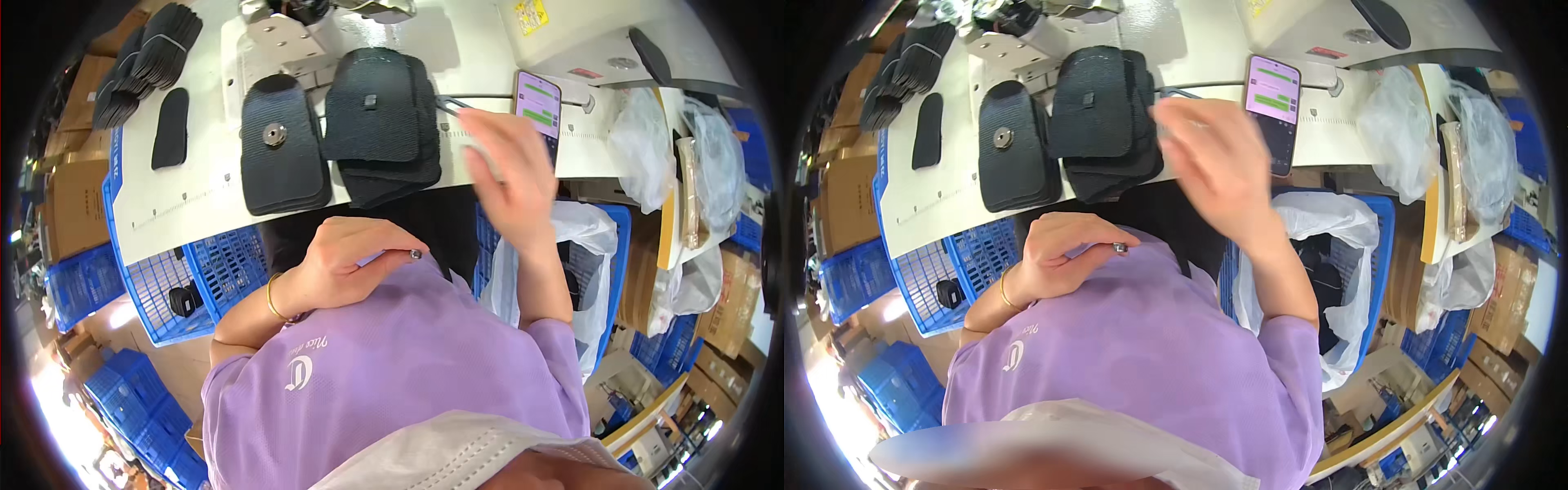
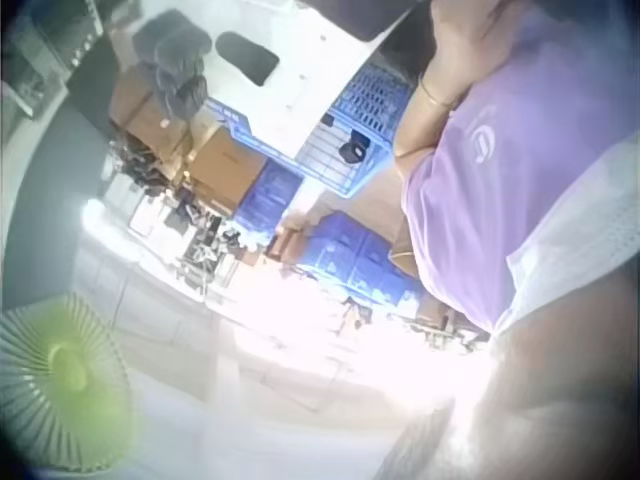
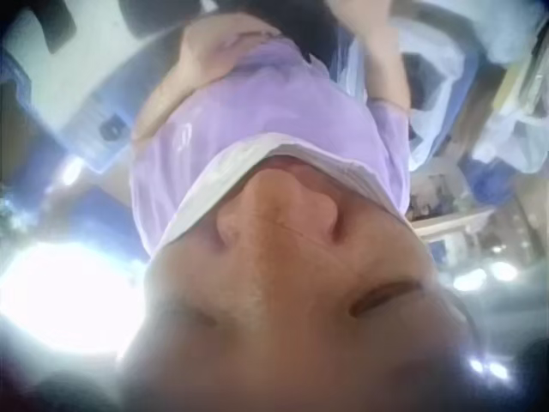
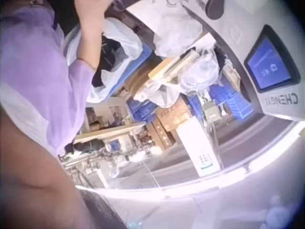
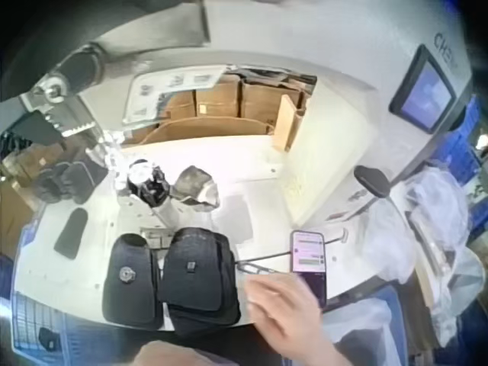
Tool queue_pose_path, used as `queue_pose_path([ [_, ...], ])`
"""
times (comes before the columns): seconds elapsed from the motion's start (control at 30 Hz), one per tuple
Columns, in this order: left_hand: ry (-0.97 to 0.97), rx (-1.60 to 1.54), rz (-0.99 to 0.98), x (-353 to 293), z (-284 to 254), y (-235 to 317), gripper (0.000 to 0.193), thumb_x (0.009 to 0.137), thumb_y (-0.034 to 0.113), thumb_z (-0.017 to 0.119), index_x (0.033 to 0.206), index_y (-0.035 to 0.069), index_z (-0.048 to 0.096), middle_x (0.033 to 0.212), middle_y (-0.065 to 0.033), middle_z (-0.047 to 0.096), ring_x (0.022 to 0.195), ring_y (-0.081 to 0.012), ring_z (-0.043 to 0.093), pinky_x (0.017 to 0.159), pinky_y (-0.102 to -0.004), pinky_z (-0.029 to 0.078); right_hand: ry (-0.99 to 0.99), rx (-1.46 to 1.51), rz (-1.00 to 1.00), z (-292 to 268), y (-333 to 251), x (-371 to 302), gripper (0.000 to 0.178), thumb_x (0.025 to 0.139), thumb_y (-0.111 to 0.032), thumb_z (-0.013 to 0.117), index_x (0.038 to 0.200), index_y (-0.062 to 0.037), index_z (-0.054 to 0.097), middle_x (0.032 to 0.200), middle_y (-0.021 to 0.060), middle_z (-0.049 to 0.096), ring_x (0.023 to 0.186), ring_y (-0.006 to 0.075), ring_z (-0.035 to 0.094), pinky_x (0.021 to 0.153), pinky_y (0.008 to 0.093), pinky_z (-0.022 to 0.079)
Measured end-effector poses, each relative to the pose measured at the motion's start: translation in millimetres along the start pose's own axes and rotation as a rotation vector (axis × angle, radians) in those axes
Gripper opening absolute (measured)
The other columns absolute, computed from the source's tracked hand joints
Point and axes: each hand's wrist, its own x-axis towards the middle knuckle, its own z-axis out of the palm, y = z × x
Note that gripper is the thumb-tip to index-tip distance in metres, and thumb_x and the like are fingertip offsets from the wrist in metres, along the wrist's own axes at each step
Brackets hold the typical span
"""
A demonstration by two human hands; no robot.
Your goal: The person threads a sewing machine and then aligns and stitches pairs of fabric shoe components together using the machine.
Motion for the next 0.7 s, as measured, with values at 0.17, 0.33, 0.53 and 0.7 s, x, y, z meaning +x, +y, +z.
queue_pose_path([
  [0.17, 0.047, 0.139, 0.074, -22, -36, 14, 0.023, 0.074, -0.008, 0.068, 0.097, -0.001, 0.071, 0.084, -0.0113, 0.071, 0.071, -0.0244, 0.069, 0.061, -0.0308, 0.054, -0.019, 0.084, -0.209, 77, -35, 49, 0.027, 0.078, -0.010, 0.064, 0.105, -0.0058, 0.063, 0.097, 0.0088, 0.059, 0.085, 0.0255, 0.061, 0.067, 0.0351, 0.051],
  [0.33, 0.172, 0.154, -0.024, -50, -59, 24, 0.022, 0.075, -0.016, 0.063, 0.095, -0.007, 0.068, 0.095, -0.0184, 0.072, 0.079, -0.0262, 0.071, 0.070, -0.0296, 0.057, -0.208, -0.082, -0.212, 117, -52, 70, 0.027, 0.075, -0.012, 0.065, 0.101, -0.0084, 0.062, 0.088, 0.0060, 0.055, 0.080, 0.0214, 0.059, 0.065, 0.0304, 0.051],
  [0.53, 0.368, 0.013, -0.062, -61, -79, 25, 0.019, 0.082, -0.019, 0.055, 0.096, -0.011, 0.065, 0.101, -0.0221, 0.071, 0.081, -0.0244, 0.071, 0.072, -0.0300, 0.059, -0.214, -0.153, -0.167, 118, -58, 76, 0.022, 0.076, -0.014, 0.064, 0.097, -0.0082, 0.065, 0.093, 0.0069, 0.058, 0.082, 0.0226, 0.060, 0.068, 0.0327, 0.052],
  [0.7, 0.468, 0.001, -0.099, -65, -89, 29, 0.020, 0.090, -0.014, 0.050, 0.101, -0.007, 0.065, 0.101, -0.0188, 0.071, 0.079, -0.0184, 0.070, 0.075, -0.0290, 0.058, 0.515, -0.368, -0.378, -1, -71, 111, 0.044, 0.076, 0.001, 0.073, 0.119, -0.0011, 0.062, 0.112, 0.0090, 0.063, 0.083, 0.0250, 0.064, 0.069, 0.0361, 0.053],
])
